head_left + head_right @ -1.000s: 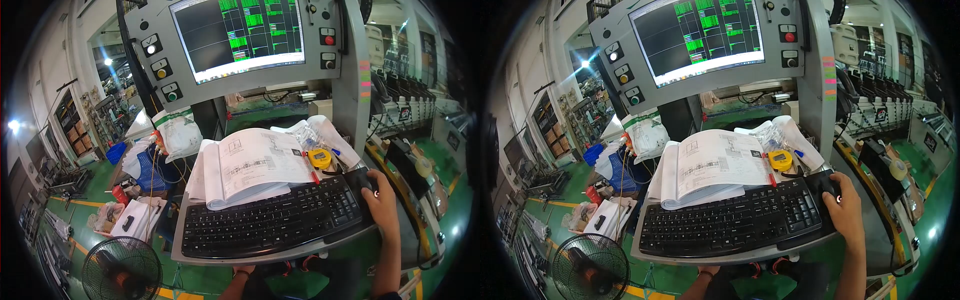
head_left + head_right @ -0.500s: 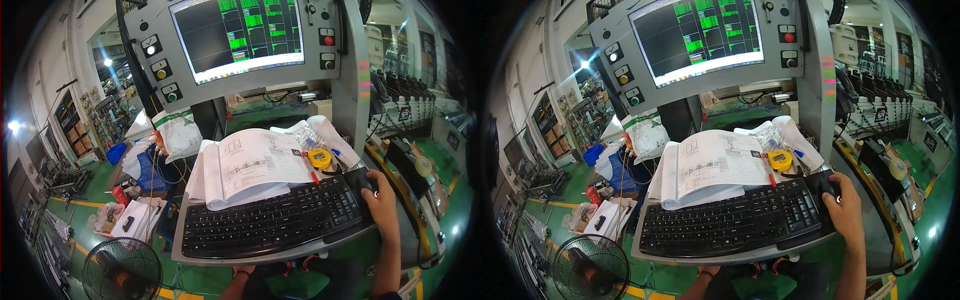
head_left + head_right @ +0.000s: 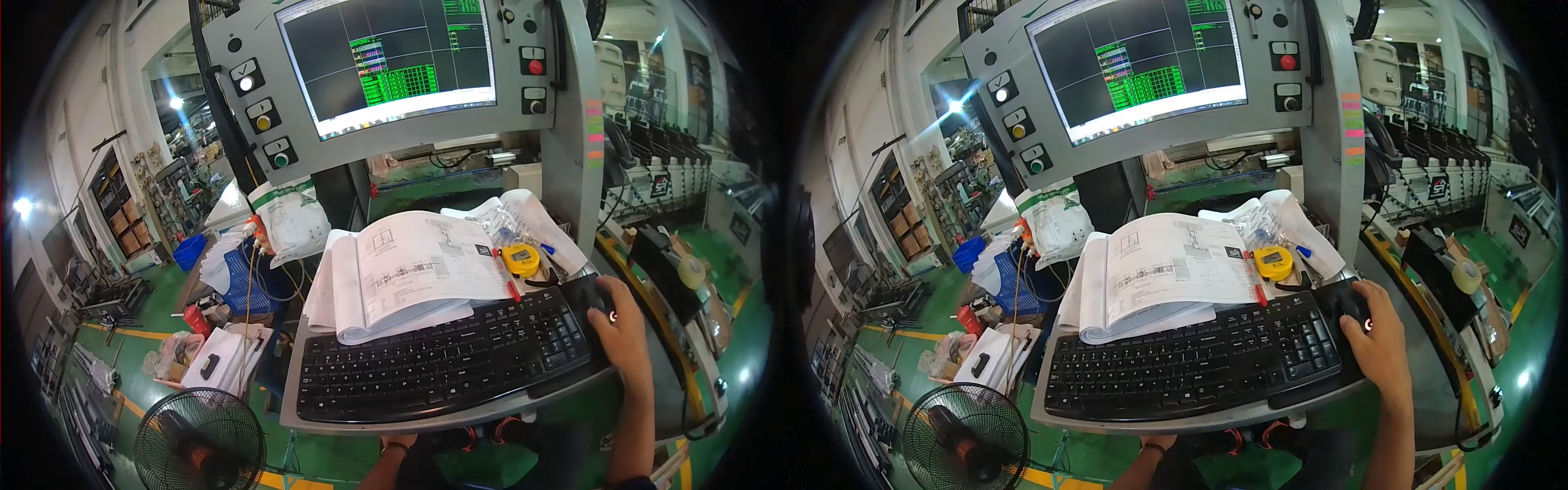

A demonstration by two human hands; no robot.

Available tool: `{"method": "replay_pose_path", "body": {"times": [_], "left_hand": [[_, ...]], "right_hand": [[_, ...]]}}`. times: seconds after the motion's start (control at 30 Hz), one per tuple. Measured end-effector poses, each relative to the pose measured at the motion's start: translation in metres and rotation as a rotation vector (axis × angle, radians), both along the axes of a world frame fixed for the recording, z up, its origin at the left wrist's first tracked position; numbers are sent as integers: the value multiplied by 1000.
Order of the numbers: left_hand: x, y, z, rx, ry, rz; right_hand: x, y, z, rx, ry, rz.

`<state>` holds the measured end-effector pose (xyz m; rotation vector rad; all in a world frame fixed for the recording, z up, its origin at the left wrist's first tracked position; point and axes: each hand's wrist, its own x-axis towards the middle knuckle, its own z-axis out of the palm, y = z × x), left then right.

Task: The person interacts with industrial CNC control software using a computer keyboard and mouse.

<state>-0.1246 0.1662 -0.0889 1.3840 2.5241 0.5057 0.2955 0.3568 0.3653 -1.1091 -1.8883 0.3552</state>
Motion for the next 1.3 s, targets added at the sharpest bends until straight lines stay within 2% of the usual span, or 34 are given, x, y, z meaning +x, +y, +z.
{"method": "replay_pose_path", "body": {"times": [0.27, 0.37, 0.47, 0.67, 0.77, 0.87, 0.97, 1.3], "left_hand": [[6, 0, 20, 60, -37, -12], [3, 1, 9, 17, 25, 3], [6, -1, 14, 18, 22, 17], [0, -1, -1, 92, -18, -8], [1, -1, -1, 60, 12, 7], [2, -1, 6, 29, -61, 25], [-3, -2, -8, 27, -6, -5], [1, 0, -4, 94, 9, 9]], "right_hand": [[1, 0, 0, -9, -23, -11], [-3, -7, 11, -157, 7, -38], [-2, -1, 0, -52, 29, -33], [-3, -5, 6, -87, 18, -29], [-1, -1, 0, 13, 12, -6], [-2, -7, 7, -90, 17, -30], [-4, -6, 6, -87, 38, -33], [-3, -6, 7, -99, 46, -24]]}}
